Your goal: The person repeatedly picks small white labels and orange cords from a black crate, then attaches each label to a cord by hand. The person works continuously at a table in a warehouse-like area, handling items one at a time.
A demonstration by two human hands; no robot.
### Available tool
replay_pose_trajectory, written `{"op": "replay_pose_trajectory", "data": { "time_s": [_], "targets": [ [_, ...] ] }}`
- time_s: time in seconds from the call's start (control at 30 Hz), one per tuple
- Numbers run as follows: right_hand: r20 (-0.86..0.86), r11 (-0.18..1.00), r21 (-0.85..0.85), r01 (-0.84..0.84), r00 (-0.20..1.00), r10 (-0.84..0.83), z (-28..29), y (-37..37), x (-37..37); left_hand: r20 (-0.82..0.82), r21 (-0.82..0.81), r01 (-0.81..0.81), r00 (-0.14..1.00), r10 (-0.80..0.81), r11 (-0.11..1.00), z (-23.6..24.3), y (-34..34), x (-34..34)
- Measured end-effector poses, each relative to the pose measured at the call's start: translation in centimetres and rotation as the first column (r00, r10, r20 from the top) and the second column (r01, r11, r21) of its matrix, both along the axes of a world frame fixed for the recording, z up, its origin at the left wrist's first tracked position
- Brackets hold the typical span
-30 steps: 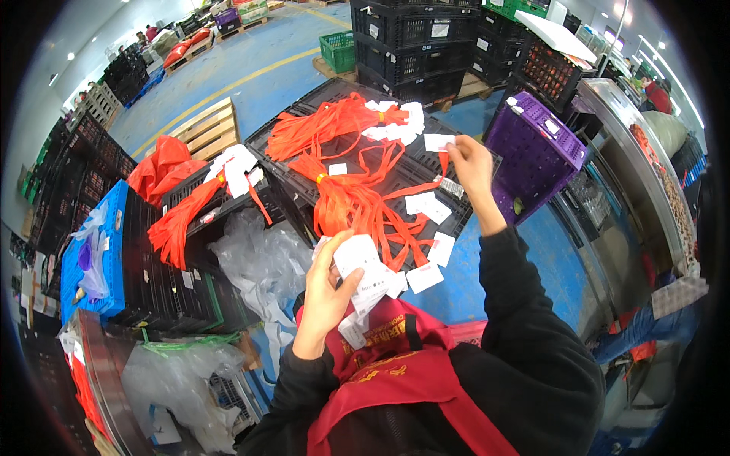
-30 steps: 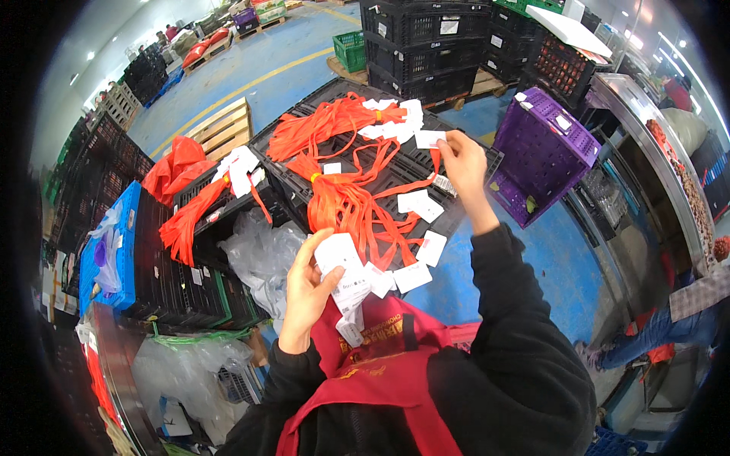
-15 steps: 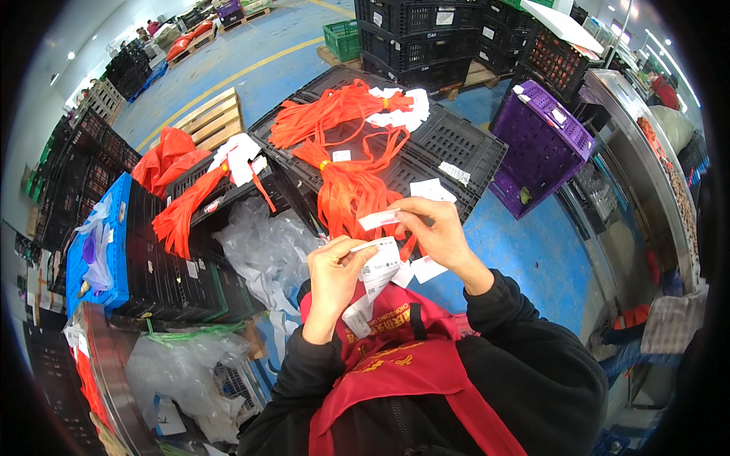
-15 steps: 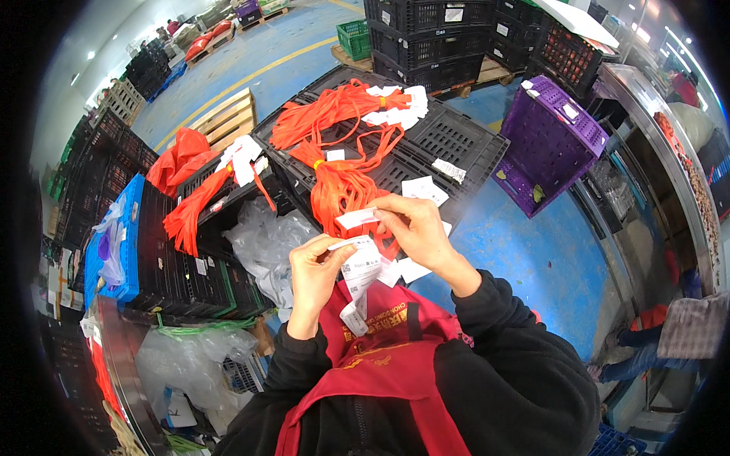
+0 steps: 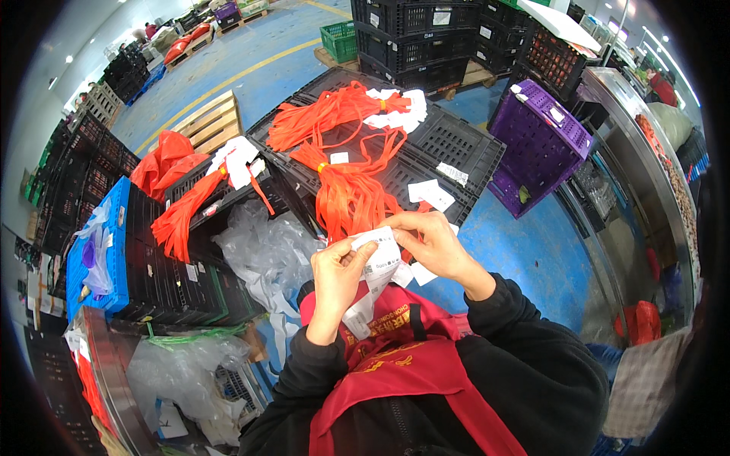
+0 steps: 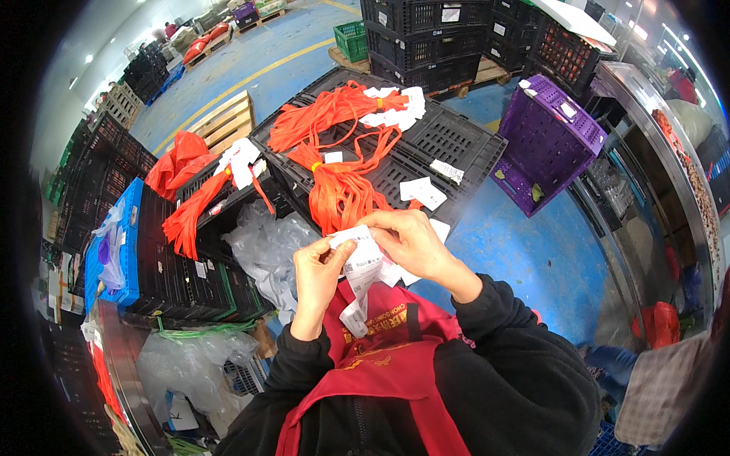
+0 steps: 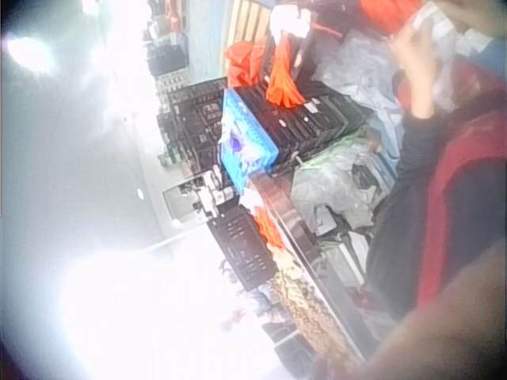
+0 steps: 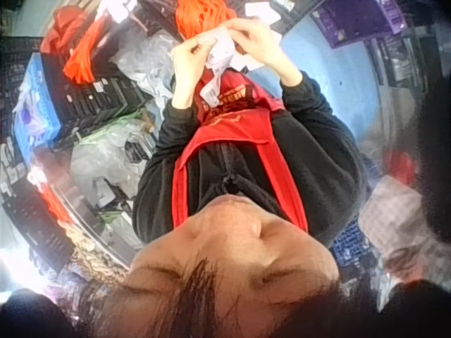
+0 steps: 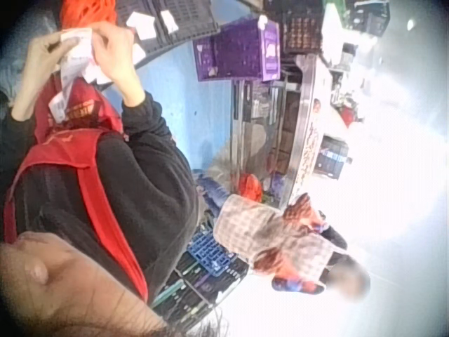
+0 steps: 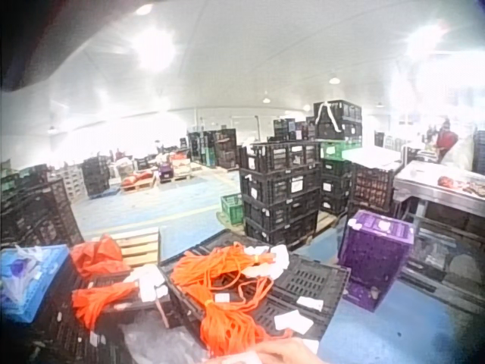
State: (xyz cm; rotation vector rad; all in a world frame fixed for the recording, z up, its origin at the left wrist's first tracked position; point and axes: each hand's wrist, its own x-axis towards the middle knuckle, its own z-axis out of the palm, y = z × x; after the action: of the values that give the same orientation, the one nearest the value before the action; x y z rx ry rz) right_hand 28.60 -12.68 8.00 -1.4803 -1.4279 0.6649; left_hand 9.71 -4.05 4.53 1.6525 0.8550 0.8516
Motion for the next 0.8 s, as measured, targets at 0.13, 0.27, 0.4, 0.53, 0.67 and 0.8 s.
{"op": "replay_pose_trajectory", "data": {
  "time_s": [0.13,0.27,0.4,0.53,0.67,0.8],
  "targets": [
    [0.042,0.997,0.081,-0.011,0.999,0.008,-0.1,0.1,0.0,0.051,-0.08,-0.013,0.999,0.017,0.997,0.2,-0.2,0.0],
    [0.163,0.965,0.261,-0.017,0.986,-0.027,-0.4,0.5,-0.3,-0.02,0.013,-0.021,1.0,0.021,1.0,-0.1,-0.1,-0.2],
    [-0.255,0.946,0.22,0.239,0.95,-0.181,-0.7,0.8,-0.1,0.018,0.054,0.019,1.0,-0.02,0.998,-0.8,0.7,-1.1],
    [-0.07,0.874,0.371,0.314,0.948,-0.311,-0.4,1.0,3.4,0.2,-0.07,-0.14,0.968,0.151,0.988,-0.6,2.3,-2.9],
    [0.438,0.919,0.363,-0.151,0.899,-0.025,-1.3,-0.1,3.9,0.265,-0.088,-0.193,0.941,0.21,0.977,0.3,2.3,-3.5],
    [0.562,0.822,0.161,-0.546,0.736,0.378,-1.5,-0.3,3.5,0.332,-0.078,-0.227,0.912,0.24,0.971,1.1,1.1,-3.0]
  ]
}}
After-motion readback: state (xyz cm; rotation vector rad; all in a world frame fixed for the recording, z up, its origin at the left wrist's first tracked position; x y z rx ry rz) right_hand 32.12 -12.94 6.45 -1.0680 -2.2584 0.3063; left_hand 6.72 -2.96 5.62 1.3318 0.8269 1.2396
